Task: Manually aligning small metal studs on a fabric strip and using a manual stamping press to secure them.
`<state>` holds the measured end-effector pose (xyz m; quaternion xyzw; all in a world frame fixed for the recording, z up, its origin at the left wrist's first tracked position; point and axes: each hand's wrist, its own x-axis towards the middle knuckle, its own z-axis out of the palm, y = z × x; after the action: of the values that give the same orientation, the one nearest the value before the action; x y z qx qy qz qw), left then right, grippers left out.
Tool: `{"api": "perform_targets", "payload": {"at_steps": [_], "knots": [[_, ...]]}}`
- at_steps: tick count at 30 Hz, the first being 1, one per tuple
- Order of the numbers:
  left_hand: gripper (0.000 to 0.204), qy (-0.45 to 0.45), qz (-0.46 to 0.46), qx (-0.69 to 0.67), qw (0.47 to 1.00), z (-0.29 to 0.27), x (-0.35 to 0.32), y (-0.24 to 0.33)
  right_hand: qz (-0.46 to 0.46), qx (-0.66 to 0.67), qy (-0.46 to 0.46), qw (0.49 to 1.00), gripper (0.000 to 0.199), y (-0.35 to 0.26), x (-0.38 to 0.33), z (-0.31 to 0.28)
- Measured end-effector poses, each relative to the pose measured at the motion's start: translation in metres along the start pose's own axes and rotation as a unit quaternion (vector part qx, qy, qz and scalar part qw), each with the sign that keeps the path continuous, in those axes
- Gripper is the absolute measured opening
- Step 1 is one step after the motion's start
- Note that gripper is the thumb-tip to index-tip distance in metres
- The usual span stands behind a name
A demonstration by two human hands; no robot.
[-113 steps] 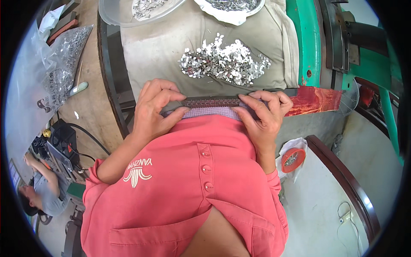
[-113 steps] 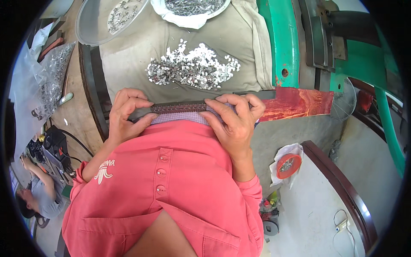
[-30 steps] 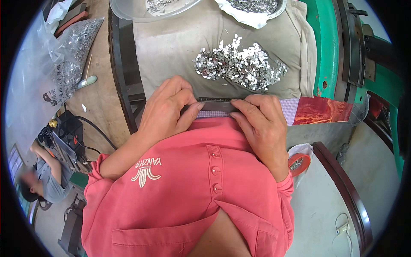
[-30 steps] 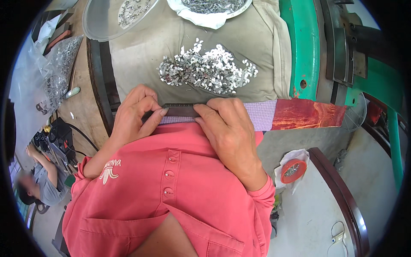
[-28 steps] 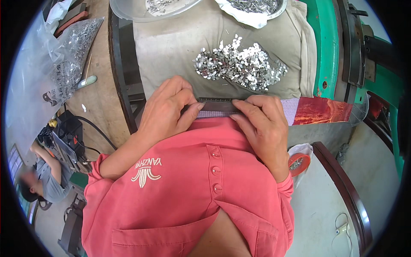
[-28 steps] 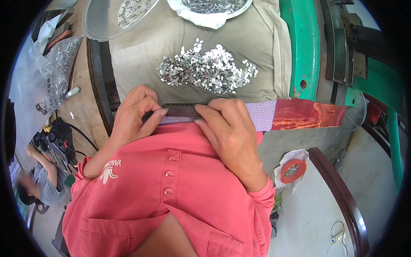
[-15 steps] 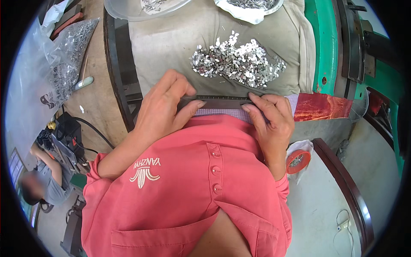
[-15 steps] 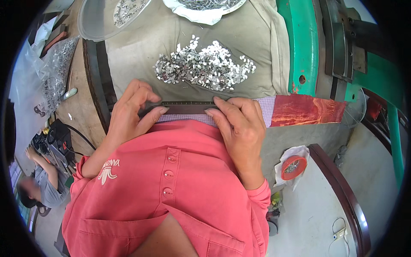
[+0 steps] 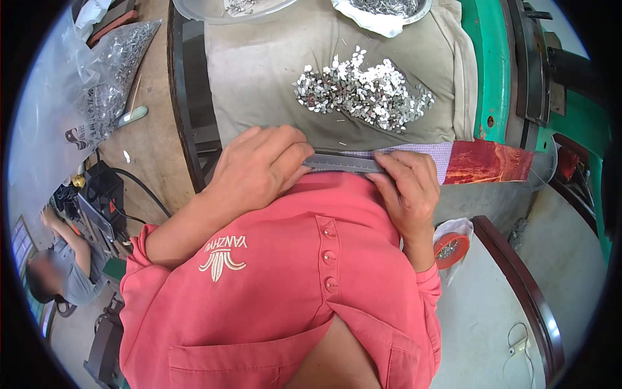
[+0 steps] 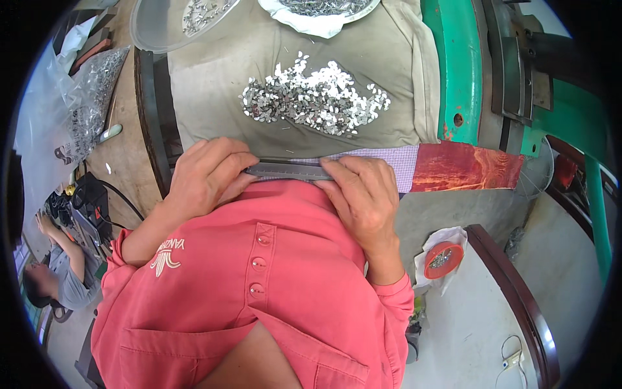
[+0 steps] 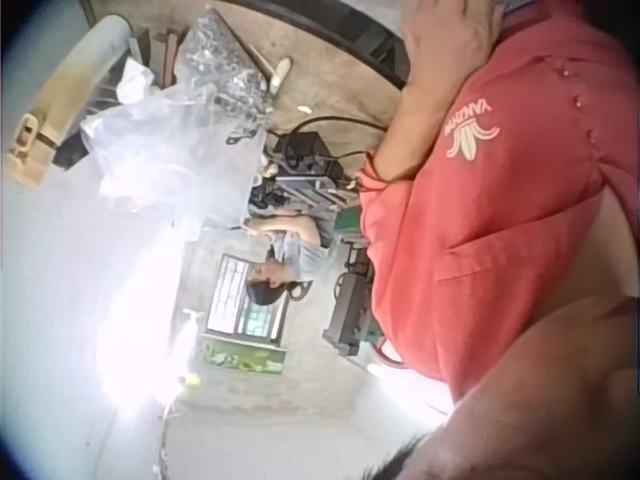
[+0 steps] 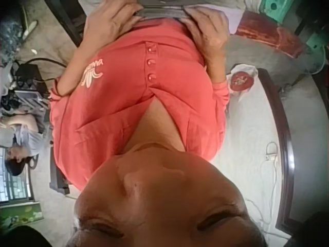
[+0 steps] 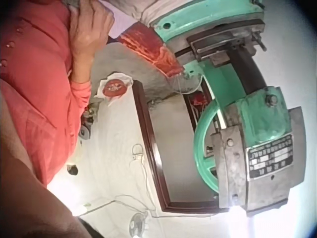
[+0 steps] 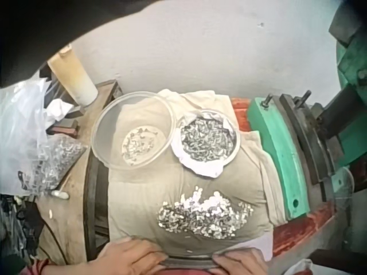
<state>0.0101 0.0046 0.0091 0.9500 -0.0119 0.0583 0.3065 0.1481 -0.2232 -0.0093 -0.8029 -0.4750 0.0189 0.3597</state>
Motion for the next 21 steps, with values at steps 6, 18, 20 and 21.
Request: {"api": "perform_targets", "payload": {"at_steps": [6, 18, 20, 21], "knots": [[0.032, 0.048, 0.024, 0.058, 0.997, -0.003, 0.014, -0.007, -0.021, -0.007, 0.025, 0.999, 0.031, 0.01, 0.016, 0.009], [0.031, 0.094, 0.116, 0.088, 0.985, -0.029, 0.097, 0.035, -0.008, -0.063, 0.156, 0.986, 0.029, 0.024, 0.029, -0.058], [0.03, 0.11, 0.176, 0.09, 0.974, -0.03, 0.131, 0.052, -0.024, -0.116, 0.207, 0.971, 0.028, 0.035, 0.03, -0.087], [0.03, 0.116, 0.216, 0.078, 0.966, -0.033, 0.153, 0.062, 0.0, -0.135, 0.229, 0.964, 0.028, 0.035, 0.028, -0.1]]}}
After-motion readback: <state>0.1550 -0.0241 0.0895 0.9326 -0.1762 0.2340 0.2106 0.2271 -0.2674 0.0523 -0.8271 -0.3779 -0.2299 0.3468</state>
